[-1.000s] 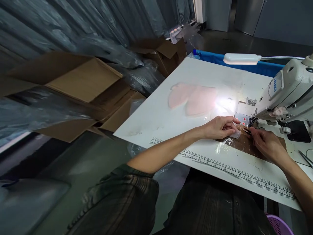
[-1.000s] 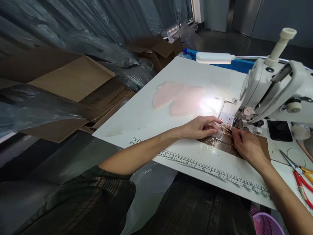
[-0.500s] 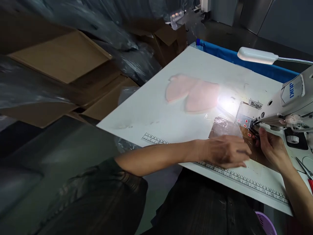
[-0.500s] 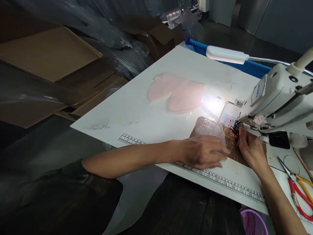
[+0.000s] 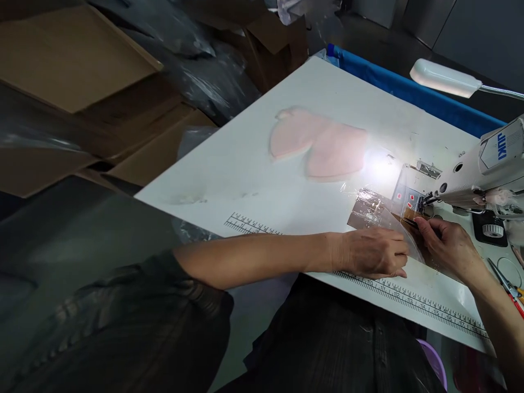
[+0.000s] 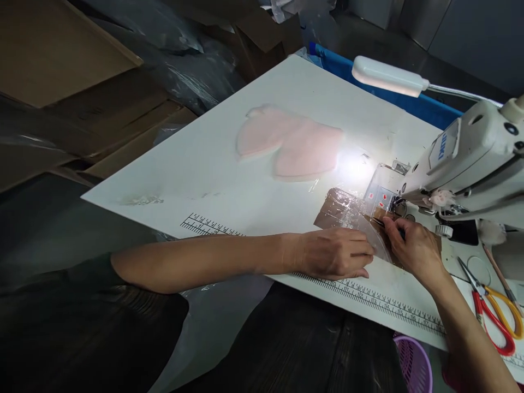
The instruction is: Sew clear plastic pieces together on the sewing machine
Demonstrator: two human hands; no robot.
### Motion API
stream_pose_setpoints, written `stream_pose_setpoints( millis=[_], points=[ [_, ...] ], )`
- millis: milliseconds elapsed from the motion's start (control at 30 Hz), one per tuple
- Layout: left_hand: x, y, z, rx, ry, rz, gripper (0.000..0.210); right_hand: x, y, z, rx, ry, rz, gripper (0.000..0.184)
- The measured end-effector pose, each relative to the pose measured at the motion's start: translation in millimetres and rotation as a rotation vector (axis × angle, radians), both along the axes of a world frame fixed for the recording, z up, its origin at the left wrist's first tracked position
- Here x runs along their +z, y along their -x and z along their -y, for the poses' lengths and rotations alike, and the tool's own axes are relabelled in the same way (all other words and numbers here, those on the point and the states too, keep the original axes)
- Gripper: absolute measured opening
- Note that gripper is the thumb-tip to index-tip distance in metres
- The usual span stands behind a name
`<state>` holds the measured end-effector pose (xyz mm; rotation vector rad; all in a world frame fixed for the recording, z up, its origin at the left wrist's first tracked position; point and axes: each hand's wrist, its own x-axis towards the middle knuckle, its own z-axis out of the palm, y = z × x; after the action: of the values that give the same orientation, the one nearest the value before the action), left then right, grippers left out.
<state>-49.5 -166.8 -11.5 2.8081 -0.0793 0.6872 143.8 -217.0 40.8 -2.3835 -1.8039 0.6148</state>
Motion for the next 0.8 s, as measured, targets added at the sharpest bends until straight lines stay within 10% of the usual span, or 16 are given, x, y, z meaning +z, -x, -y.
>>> stream_pose_setpoints(
  millis=[500, 800],
  points=[
    [-0.3, 1.1, -6.1, -0.021, -0.018, 0.036, 0.026, -2.3, -3.7, 15.3, 0.002, -0.128, -0.038, 0.087],
    [13.0, -24.5, -40.4, 0.521, 0.178, -0.134, 0.042, -15.1, -46.6, 57.2, 0.254, -0.641, 0.271, 0.068]
  ],
)
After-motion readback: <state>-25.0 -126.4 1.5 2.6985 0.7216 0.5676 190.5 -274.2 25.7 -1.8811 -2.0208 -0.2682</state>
